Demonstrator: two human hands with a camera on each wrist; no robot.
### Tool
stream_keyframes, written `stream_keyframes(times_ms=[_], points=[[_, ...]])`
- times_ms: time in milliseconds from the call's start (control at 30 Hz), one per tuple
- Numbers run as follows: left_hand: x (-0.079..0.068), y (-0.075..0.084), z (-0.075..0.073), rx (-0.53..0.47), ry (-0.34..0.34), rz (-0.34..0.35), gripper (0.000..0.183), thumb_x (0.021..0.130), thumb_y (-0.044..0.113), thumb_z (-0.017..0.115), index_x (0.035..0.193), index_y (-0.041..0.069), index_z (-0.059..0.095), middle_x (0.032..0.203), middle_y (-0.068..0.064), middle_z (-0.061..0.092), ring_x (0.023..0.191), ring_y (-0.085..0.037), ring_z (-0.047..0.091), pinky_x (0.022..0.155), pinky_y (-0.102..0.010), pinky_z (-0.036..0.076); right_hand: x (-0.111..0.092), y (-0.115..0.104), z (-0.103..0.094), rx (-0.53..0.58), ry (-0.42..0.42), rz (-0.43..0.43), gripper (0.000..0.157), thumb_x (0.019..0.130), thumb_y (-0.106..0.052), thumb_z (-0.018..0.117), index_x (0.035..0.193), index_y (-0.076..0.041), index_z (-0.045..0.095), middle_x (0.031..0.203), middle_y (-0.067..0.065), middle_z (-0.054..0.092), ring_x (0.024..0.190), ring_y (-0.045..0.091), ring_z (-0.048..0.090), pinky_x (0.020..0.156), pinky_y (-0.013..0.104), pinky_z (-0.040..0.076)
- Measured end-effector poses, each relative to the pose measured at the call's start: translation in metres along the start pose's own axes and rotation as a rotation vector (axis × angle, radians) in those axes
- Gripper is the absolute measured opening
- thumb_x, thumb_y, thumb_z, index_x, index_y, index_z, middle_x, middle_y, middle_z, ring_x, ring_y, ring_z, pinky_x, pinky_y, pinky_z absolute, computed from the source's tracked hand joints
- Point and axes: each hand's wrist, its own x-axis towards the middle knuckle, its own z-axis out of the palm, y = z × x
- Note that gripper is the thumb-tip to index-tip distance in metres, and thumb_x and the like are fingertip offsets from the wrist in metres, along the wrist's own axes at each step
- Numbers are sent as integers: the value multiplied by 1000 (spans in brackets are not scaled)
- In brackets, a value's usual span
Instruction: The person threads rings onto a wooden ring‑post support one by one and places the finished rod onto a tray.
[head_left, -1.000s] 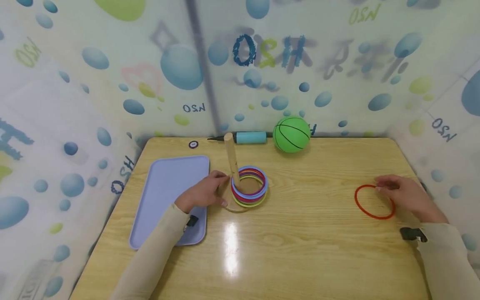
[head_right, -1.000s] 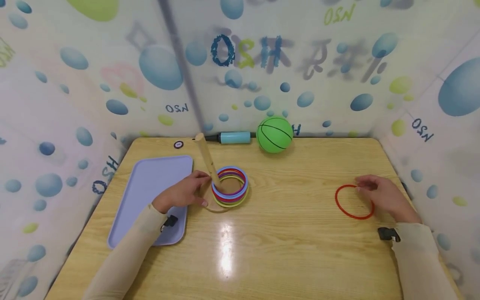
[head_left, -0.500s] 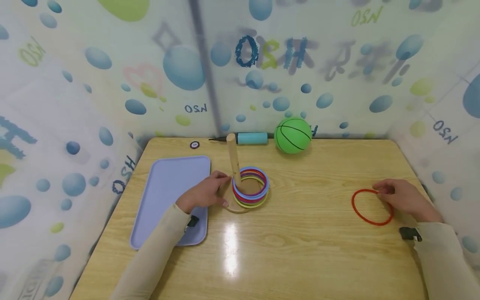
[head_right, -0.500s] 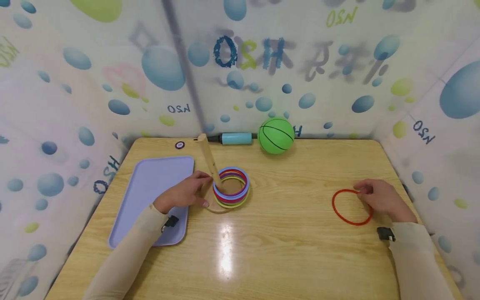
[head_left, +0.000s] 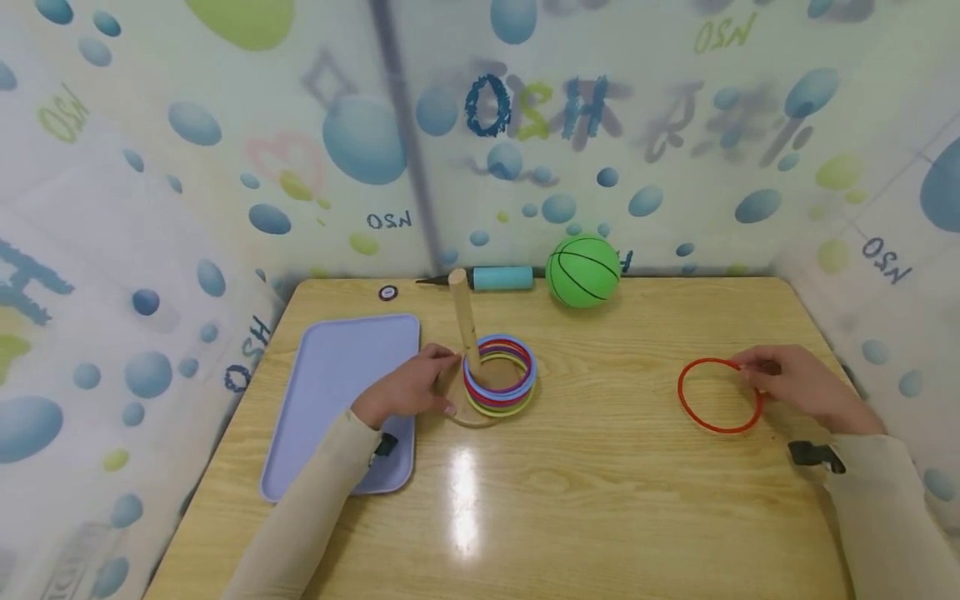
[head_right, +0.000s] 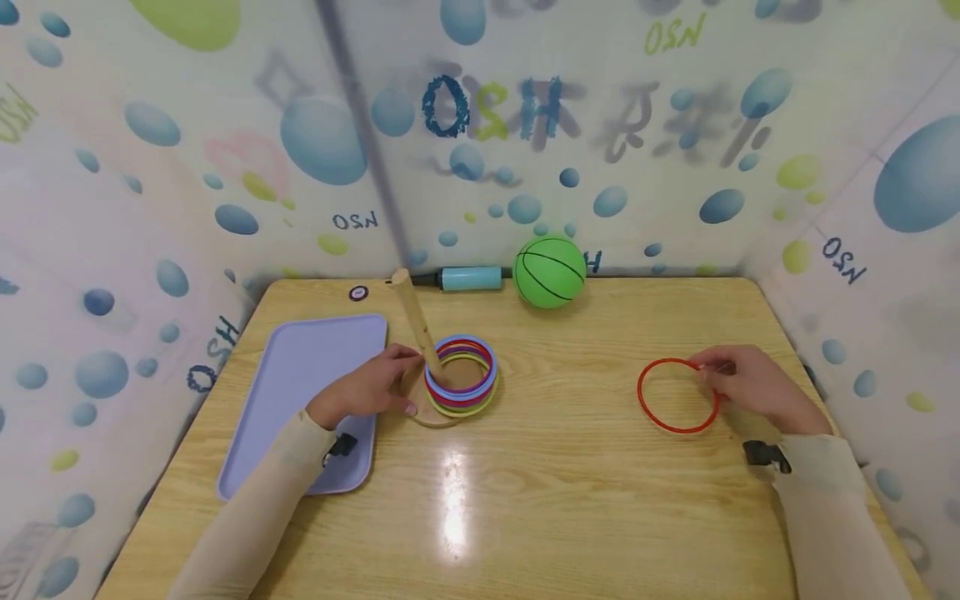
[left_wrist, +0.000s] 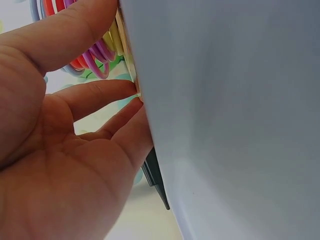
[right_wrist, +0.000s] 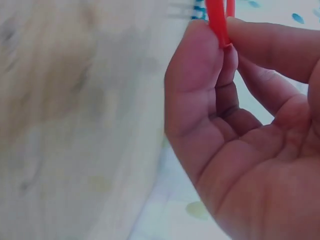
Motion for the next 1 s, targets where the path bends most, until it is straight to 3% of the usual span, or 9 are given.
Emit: stream_keyframes(times_ms=[167, 400, 667, 900, 1000], points=[[-1, 2, -3, 18, 0, -5, 92, 90, 29, 87, 161, -3, 39, 158, -24, 43, 144, -38, 48, 119, -51, 44, 2, -18, -6, 41, 12, -51, 35, 109, -19, 62, 138, 0, 64, 116, 20, 71, 93, 14, 71, 74, 32, 64], [0, -1, 0, 17, 5, 5, 93, 89, 30, 88, 161, -3, 39, 158, -25, 44, 143, -38, 49, 118, -51, 45, 4, -43, -10, 87, 9, -73, 36, 109, -24, 62, 138, -3, 63, 103, 16, 70, 89, 23, 70, 76, 32, 64], [-1, -1, 1, -18, 13, 13, 93, 88, 27, 88, 160, -5, 39, 158, -25, 44, 144, -38, 49, 117, -51, 45, 3, -75, -13, 123, 85, -168, 29, 108, -16, 62, 133, -1, 66, 91, -1, 68, 80, 14, 67, 69, 31, 63], [-1, -1, 1, -21, 9, 8, 93, 90, 27, 87, 162, -3, 37, 159, -24, 43, 145, -38, 48, 118, -51, 44, 0, -111, -13, 142, 136, -150, 30, 107, -23, 65, 134, -9, 69, 92, 2, 71, 81, 15, 70, 71, 31, 64], [-1, -1, 1, -29, 2, -2, 93, 90, 27, 87, 162, -2, 37, 159, -23, 42, 145, -37, 47, 119, -50, 44, 1, -125, -13, 143, 168, -195, 28, 107, -19, 65, 133, -9, 70, 90, 5, 71, 79, 15, 71, 70, 30, 63]])
